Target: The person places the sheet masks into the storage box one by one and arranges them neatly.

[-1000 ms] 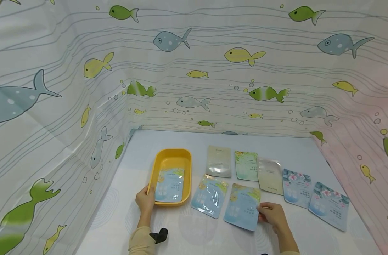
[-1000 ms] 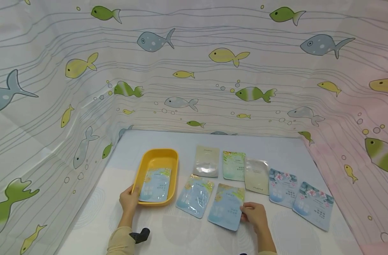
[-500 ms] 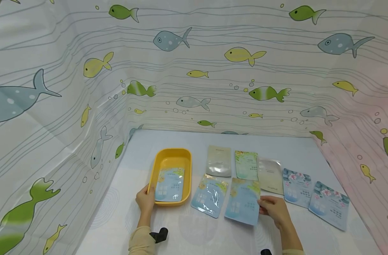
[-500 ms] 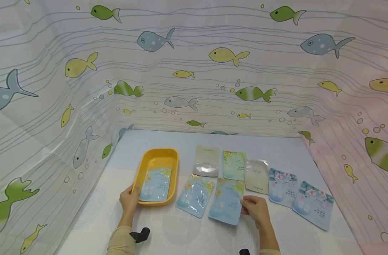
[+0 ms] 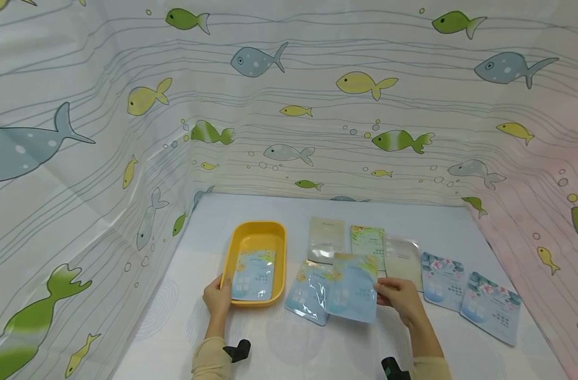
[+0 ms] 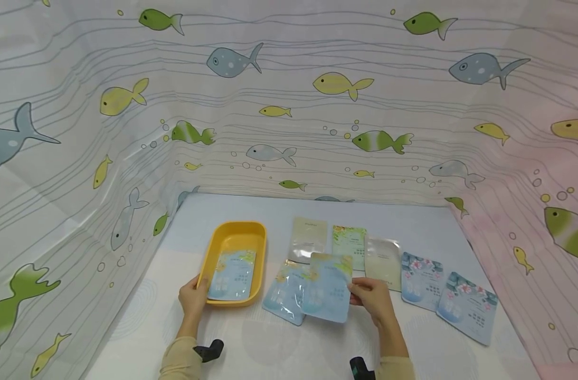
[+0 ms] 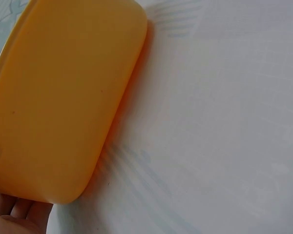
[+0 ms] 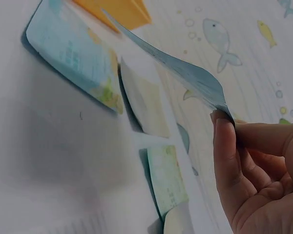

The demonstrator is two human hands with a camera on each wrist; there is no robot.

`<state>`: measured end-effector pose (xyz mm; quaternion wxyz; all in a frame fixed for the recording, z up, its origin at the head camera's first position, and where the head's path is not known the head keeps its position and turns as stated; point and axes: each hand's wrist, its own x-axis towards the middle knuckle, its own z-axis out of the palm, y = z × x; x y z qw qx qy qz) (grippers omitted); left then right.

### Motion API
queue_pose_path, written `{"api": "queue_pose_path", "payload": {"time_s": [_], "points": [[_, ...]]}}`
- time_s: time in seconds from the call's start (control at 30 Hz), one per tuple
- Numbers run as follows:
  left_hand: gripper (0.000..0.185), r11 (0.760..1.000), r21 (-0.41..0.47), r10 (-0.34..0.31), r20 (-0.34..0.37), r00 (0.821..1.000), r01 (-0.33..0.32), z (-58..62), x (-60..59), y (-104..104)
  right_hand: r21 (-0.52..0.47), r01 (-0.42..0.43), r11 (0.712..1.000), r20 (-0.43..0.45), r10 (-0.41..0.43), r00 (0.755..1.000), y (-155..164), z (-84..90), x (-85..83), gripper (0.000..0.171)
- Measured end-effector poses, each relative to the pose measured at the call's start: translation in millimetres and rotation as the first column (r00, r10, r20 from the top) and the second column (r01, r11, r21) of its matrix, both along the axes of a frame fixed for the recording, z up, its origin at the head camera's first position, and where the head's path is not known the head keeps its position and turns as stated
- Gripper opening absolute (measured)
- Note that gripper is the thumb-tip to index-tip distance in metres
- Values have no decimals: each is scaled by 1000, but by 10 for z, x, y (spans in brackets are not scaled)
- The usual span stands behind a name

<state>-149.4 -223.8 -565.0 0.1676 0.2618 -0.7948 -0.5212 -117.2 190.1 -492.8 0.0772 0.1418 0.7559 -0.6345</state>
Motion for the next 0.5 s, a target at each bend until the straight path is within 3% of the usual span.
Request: {"api": "queue_pose_path", "payload": {"time_s": [0.5], "points": [[29,1000,-12,6,-11,1000,-6,-27,-9,-11,-53,-97,994,-78,93,993,-294,122,-281,32]]}}
